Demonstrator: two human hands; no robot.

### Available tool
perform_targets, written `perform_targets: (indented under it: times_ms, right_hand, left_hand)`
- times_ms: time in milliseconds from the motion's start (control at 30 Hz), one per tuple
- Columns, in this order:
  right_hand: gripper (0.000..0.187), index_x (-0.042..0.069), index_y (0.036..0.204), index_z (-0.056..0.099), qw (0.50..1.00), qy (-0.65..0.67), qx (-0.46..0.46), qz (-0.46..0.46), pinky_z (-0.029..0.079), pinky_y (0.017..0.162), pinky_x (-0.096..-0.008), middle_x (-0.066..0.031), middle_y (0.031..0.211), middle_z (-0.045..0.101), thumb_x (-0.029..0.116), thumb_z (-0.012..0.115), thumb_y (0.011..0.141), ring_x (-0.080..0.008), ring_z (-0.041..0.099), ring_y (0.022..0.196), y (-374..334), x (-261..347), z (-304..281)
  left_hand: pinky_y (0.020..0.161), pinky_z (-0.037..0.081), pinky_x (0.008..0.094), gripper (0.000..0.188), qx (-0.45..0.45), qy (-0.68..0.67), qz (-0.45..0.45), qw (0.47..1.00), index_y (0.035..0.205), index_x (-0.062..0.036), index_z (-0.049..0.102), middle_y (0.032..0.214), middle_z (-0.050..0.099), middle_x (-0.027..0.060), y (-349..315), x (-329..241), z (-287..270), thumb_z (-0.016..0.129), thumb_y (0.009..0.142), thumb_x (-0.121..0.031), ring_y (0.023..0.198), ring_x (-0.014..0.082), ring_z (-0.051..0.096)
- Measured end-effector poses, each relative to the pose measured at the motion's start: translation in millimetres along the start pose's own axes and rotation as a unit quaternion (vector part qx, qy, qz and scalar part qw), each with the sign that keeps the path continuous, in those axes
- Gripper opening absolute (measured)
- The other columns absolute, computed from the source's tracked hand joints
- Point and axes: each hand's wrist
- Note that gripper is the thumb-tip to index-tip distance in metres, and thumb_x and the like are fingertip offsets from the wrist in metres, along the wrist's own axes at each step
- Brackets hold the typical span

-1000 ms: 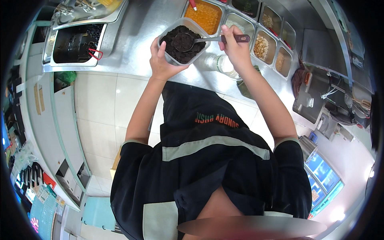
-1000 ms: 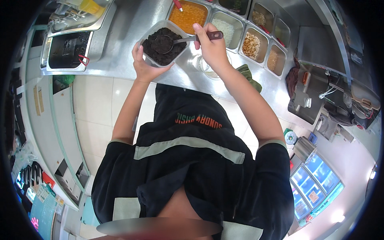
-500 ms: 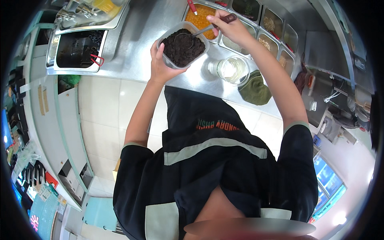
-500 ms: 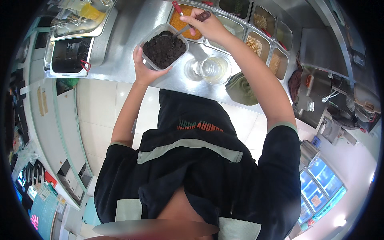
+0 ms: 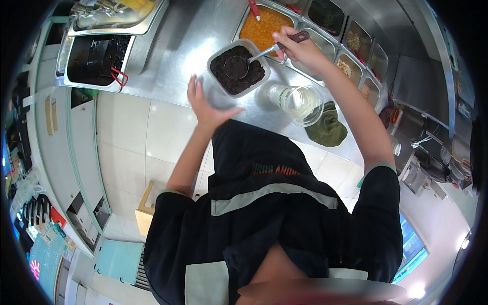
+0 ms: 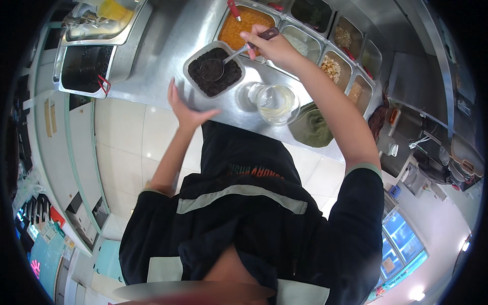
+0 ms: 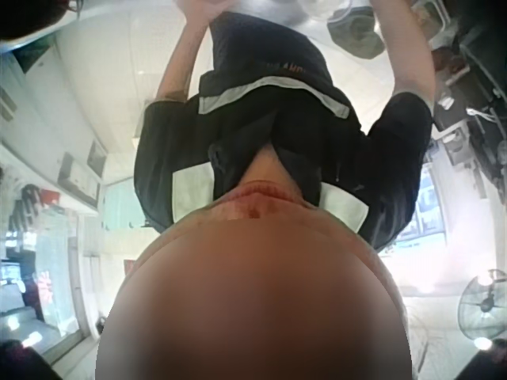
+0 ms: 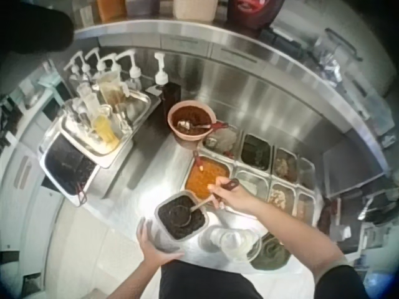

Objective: The person assembles a layered beverage in a clear plastic cup. They add a white cube, stir a white liquid, scoop dark crumbles into the cup, and add a green liquid from a container. The cup is then handed to another person.

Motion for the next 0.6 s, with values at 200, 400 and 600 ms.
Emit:
perform_targets:
  times_ms: [200,400,600]
  right_hand:
    - [0.027,0.01,0.084,0.05,0.999,0.026,-0.038,-0.014,0.02,0.041,-0.0192,-0.0037,0.058,0.053,0.035,0.052,0.095,-0.0017,0.026,0.043,-18,18,-2]
    - [0.03,0.008,0.089,0.053,0.993,0.075,-0.087,-0.012,0.021,0.041,-0.0194,-0.0034,0.056,0.051,0.037,0.052,0.094,-0.0022,0.027,0.044,-40,36,-4]
    - [0.036,0.005,0.09,0.055,0.981,0.119,-0.144,-0.047,0.027,0.044,-0.0205,-0.0027,0.058,0.052,0.04,0.053,0.093,-0.0046,0.04,0.045,-77,56,-27]
  left_hand:
    - [0.091,0.041,0.0409,0.102,0.246,-0.096,-0.045,0.963,0.129,-0.0009,0.039,0.115,0.048,0.018,-73,-54,30,0.088,0.05,-0.044,0.104,0.0303,0.05]
    - [0.092,0.041,0.0431,0.086,0.076,-0.08,-0.095,0.989,0.119,-0.0013,0.048,0.115,0.054,0.0184,-28,-104,85,0.086,0.051,-0.036,0.105,0.0354,0.052]
    - [0.086,0.044,0.0414,0.075,0.106,-0.097,-0.146,0.979,0.115,-0.0024,0.049,0.108,0.058,0.0148,-27,-96,106,0.083,0.054,-0.029,0.099,0.0325,0.056]
Point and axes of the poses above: each hand's wrist, its own y-axis towards the middle knuckle, its own z-axis out of the palm, x = y × z
